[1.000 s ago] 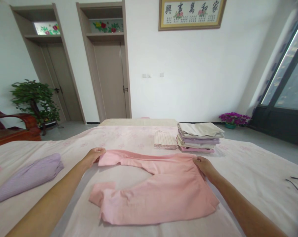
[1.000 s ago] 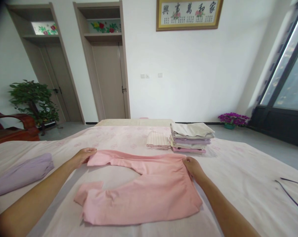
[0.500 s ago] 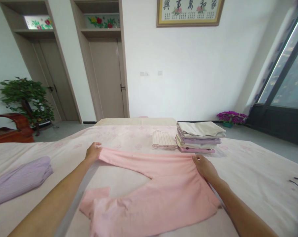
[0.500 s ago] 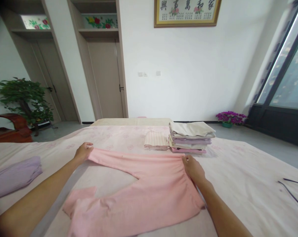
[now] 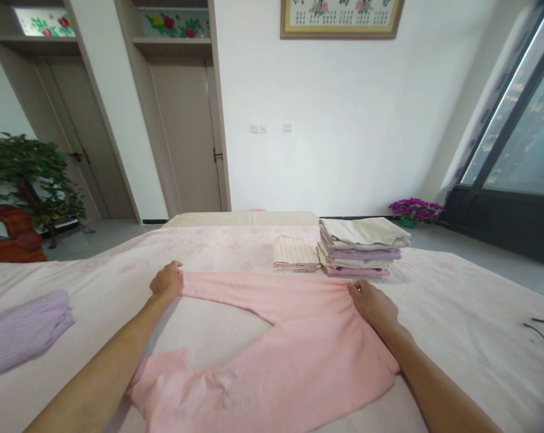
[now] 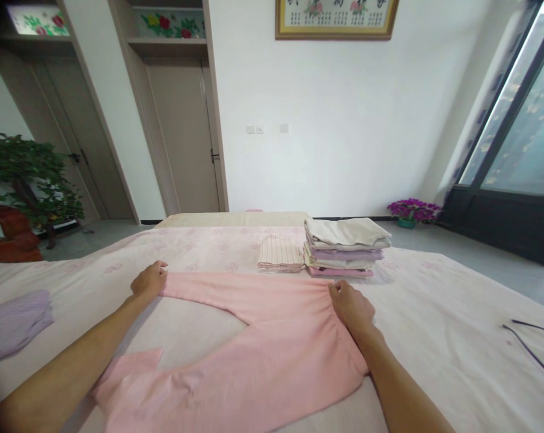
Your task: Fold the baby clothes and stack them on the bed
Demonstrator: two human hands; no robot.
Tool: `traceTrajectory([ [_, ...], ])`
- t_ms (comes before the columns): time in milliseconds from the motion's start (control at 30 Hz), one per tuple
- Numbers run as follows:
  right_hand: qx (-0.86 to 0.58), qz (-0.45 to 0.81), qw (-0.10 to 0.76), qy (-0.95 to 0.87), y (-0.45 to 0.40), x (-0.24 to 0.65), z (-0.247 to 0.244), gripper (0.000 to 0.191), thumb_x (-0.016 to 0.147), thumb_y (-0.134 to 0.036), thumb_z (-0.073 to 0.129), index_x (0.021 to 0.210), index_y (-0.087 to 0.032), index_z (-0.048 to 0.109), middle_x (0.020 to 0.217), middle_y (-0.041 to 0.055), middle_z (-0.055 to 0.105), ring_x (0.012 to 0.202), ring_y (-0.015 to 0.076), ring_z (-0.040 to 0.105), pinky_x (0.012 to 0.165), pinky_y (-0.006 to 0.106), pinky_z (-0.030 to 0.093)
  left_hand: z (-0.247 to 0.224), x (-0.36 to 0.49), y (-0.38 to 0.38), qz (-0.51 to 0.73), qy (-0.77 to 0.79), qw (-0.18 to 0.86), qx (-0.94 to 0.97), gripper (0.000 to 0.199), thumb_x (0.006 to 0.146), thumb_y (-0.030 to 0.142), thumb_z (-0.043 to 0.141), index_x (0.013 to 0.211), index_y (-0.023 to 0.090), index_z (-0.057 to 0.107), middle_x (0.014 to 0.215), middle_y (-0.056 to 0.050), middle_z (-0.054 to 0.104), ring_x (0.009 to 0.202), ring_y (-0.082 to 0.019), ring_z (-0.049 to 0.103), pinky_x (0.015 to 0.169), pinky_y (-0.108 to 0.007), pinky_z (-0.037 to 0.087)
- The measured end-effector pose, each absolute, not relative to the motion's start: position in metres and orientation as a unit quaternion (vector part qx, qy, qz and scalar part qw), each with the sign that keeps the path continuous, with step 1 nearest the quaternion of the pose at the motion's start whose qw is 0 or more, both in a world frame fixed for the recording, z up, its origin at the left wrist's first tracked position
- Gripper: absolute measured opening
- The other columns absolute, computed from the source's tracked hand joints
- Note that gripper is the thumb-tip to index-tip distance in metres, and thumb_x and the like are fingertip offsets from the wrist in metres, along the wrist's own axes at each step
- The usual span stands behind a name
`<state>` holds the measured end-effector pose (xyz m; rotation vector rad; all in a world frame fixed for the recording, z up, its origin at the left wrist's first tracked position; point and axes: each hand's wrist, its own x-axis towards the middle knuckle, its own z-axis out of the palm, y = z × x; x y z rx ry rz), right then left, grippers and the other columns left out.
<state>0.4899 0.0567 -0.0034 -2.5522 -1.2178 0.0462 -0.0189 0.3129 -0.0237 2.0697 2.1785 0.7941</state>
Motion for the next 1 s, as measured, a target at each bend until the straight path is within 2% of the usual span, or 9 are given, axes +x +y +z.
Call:
traceTrajectory([
  [100,-0.895,0.025,0.156,-0.417,0.057,0.491,-0.003,0.05,0.09,-0.058,0.027,0.101,-0.026,0.063,0.104,0.0134,0.07,0.099,0.0341,0.064,0.076,0.041,0.045,-0.018,0.001,0.298,0.26,0.639,-0.019,0.723,0.031,0.085,0.02,0.049,0.112,0.022,0.064,0.12,-0.012,0.062,0.116,-0.031,0.053,0.099,-0.045,0.038],
  [267,-0.895,0.022,0.16,-0.416,0.059,0.496,-0.005,0.049,0.088,-0.059,0.028,0.1,-0.027,0.063,0.103,0.0121,0.07,0.099,0.0344,0.064,0.075,0.041,0.045,-0.014,0.052,0.262,0.227,0.438,0.039,0.869,0.031,0.094,0.035,0.044,0.115,0.027,0.065,0.123,-0.003,0.063,0.118,-0.019,0.054,0.104,-0.029,0.037],
  [367,-0.896,0.018,0.15,-0.417,0.058,0.498,-0.005,0.046,0.089,-0.057,0.029,0.098,-0.026,0.062,0.102,0.0115,0.07,0.098,0.0332,0.064,0.075,0.041,0.045,-0.017,0.069,0.242,0.139,0.306,0.09,0.937,0.047,0.097,0.047,0.035,0.137,0.027,0.05,0.145,-0.006,0.047,0.134,-0.022,0.041,0.112,-0.036,0.028],
  [500,-0.904,0.021,0.132,-0.405,0.056,0.503,-0.004,0.043,0.089,-0.054,0.031,0.095,-0.025,0.062,0.102,0.0112,0.07,0.095,0.0321,0.064,0.074,0.04,0.044,-0.016,0.06,0.229,0.033,0.286,0.087,0.954,0.053,0.098,0.055,0.028,0.148,0.039,0.029,0.16,-0.001,0.015,0.147,-0.028,0.012,0.116,-0.052,0.01],
  [700,-0.893,0.063,0.156,-0.417,0.054,0.515,-0.006,0.043,0.087,-0.057,0.037,0.099,-0.024,0.063,0.101,0.0109,0.07,0.096,0.0301,0.064,0.073,0.036,0.043,-0.004,0.03,0.213,0.034,0.282,0.137,0.949,0.052,0.097,0.055,0.032,0.147,0.041,0.03,0.16,-0.001,0.018,0.147,-0.029,0.008,0.115,-0.058,0.001],
  [767,-0.879,0.079,0.172,-0.439,0.053,0.519,-0.006,0.043,0.089,-0.054,0.037,0.101,-0.022,0.063,0.1,0.011,0.07,0.095,0.0274,0.064,0.073,0.033,0.043,0.001,0.019,0.205,0.054,0.296,0.18,0.936,0.053,0.093,0.057,0.04,0.143,0.038,0.041,0.158,-0.002,0.025,0.146,-0.029,0.014,0.116,-0.055,0.004],
  [833,-0.864,0.092,0.177,-0.462,0.05,0.522,-0.004,0.041,0.09,-0.051,0.037,0.097,-0.02,0.063,0.097,0.0105,0.071,0.09,0.0245,0.065,0.072,0.031,0.043,0.007,0.004,0.194,0.092,0.325,0.234,0.911,0.049,0.09,0.059,0.045,0.127,0.032,0.061,0.15,-0.004,0.041,0.141,-0.029,0.029,0.116,-0.046,0.015],
  [933,-0.852,0.109,0.165,-0.484,0.04,0.522,0.002,0.042,0.088,-0.052,0.042,0.078,-0.018,0.064,0.078,0.0098,0.071,0.075,0.0227,0.066,0.067,0.03,0.044,0.016,-0.029,0.171,0.146,0.362,0.294,0.872,0.051,0.091,0.059,0.038,0.092,0.023,0.073,0.114,-0.008,0.066,0.112,-0.025,0.056,0.102,-0.034,0.039],
  [1000,-0.851,0.109,0.163,-0.487,0.031,0.517,0.006,0.046,0.085,-0.057,0.047,0.068,-0.018,0.063,0.066,0.0096,0.068,0.067,0.0231,0.064,0.064,0.031,0.044,0.022,-0.053,0.152,0.137,0.361,0.311,0.868,0.049,0.09,0.059,0.041,0.083,0.021,0.072,0.095,-0.007,0.066,0.094,-0.022,0.06,0.089,-0.029,0.045],
])
